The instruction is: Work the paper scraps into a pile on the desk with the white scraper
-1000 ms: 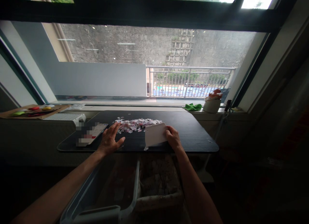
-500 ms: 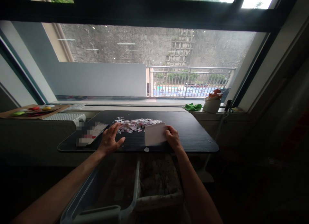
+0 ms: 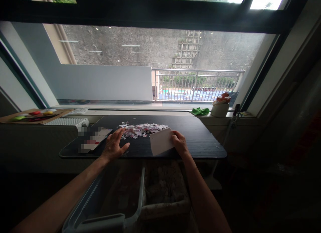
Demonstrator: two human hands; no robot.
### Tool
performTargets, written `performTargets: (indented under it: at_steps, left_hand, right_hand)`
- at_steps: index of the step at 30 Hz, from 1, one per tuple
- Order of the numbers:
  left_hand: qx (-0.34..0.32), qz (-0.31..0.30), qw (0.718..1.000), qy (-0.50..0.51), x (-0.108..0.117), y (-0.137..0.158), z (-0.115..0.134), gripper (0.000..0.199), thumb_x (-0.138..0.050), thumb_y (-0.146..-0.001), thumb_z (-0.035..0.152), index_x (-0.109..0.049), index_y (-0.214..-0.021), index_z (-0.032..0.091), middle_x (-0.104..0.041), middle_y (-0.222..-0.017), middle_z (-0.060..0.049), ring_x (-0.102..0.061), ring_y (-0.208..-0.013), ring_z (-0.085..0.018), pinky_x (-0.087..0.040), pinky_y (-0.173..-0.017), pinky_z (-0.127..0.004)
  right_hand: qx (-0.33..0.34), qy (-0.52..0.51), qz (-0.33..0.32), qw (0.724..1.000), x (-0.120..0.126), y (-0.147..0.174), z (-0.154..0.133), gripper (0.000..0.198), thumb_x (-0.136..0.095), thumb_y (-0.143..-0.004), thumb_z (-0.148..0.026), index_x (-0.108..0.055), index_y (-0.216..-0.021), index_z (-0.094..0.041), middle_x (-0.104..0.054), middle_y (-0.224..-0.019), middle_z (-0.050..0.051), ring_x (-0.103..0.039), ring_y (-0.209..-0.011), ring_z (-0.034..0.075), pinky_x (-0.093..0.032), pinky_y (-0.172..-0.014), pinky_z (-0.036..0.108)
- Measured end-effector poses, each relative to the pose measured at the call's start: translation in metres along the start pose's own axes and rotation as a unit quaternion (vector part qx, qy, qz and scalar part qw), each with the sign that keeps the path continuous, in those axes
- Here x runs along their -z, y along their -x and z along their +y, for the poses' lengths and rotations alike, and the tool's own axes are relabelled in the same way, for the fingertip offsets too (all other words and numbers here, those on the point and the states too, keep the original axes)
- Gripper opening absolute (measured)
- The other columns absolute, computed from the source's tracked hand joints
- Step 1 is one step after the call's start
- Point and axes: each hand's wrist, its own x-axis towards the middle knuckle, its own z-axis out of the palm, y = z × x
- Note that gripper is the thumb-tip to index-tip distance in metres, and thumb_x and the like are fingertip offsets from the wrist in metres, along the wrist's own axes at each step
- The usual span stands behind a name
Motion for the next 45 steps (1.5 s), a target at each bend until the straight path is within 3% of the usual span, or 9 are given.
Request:
performTargets:
  at_steps: [7, 19, 23, 28, 33, 36, 45]
  left_hand:
    - [0.003, 0.001, 1.000, 0.005, 0.000, 0.000, 0.001, 0.067, -0.046, -0.076, 0.043, -0.027, -0.137, 0.022, -0.038, -0.138, -0.013, -0.034, -0.128, -0.027, -0.022, -0.105, -0.051]
    - [0.006, -0.009, 1.000, 0.010, 0.001, 0.000, 0.001, 0.067, -0.045, -0.076, 0.043, -0.027, -0.137, 0.021, -0.038, -0.138, -0.013, -0.034, -0.128, -0.029, -0.022, -0.105, -0.053]
    - [0.005, -0.008, 1.000, 0.007, 0.001, 0.000, 0.001, 0.067, -0.046, -0.076, 0.043, -0.027, -0.137, 0.023, -0.039, -0.137, -0.013, -0.034, -0.127, -0.029, -0.022, -0.104, -0.053]
    - [0.007, -0.009, 1.000, 0.006, 0.001, 0.000, 0.001, 0.067, -0.046, -0.076, 0.042, -0.026, -0.138, 0.023, -0.039, -0.138, -0.012, -0.035, -0.127, -0.028, -0.023, -0.104, -0.052]
    - [0.007, -0.006, 1.000, 0.009, 0.001, 0.001, 0.001, 0.067, -0.046, -0.077, 0.042, -0.026, -0.138, 0.024, -0.039, -0.138, -0.012, -0.034, -0.127, -0.028, -0.022, -0.105, -0.053]
    - [0.007, -0.005, 1.000, 0.009, 0.000, 0.001, 0.002, 0.067, -0.046, -0.077, 0.042, -0.026, -0.138, 0.023, -0.039, -0.138, -0.012, -0.034, -0.128, -0.028, -0.022, -0.105, -0.053]
    - [0.010, -0.012, 1.000, 0.008, 0.003, 0.000, 0.003, 0.066, -0.046, -0.076, 0.041, -0.028, -0.136, 0.020, -0.039, -0.137, -0.013, -0.034, -0.128, -0.028, -0.021, -0.105, -0.051]
  right_hand:
    - [-0.013, -0.067, 0.107, 0.992, -0.001, -0.005, 0.011, 0.038, -0.050, -0.065, -0.036, -0.059, -0.097, -0.016, -0.066, -0.083, 0.005, -0.059, -0.074, 0.018, -0.047, -0.066, 0.029]
    - [0.019, -0.003, 0.035, 0.999, -0.007, -0.002, 0.007, 0.044, -0.060, -0.065, -0.041, -0.057, -0.101, -0.015, -0.069, -0.087, 0.008, -0.064, -0.077, 0.021, -0.050, -0.071, 0.035]
    - [0.017, -0.042, -0.008, 0.999, -0.009, 0.000, 0.003, 0.041, -0.060, -0.064, -0.040, -0.059, -0.097, -0.015, -0.070, -0.082, 0.008, -0.065, -0.073, 0.021, -0.051, -0.067, 0.034]
    - [0.017, -0.044, 0.015, 0.999, -0.009, 0.001, 0.002, 0.038, -0.060, -0.063, -0.038, -0.060, -0.094, -0.016, -0.071, -0.083, 0.007, -0.066, -0.076, 0.021, -0.051, -0.068, 0.034]
    - [0.017, -0.066, -0.025, 0.997, -0.008, 0.000, 0.003, 0.037, -0.063, -0.062, -0.037, -0.060, -0.093, -0.017, -0.071, -0.083, 0.006, -0.066, -0.074, 0.020, -0.052, -0.068, 0.034]
    - [0.011, -0.092, -0.016, 0.996, -0.009, -0.002, 0.001, 0.040, -0.063, -0.063, -0.039, -0.060, -0.095, -0.016, -0.071, -0.084, 0.008, -0.066, -0.074, 0.021, -0.052, -0.066, 0.034]
    - [0.045, -0.059, -0.036, 0.997, -0.035, -0.007, 0.003, 0.040, -0.058, -0.067, -0.037, -0.058, -0.101, -0.015, -0.070, -0.081, 0.006, -0.064, -0.070, 0.018, -0.051, -0.067, 0.033]
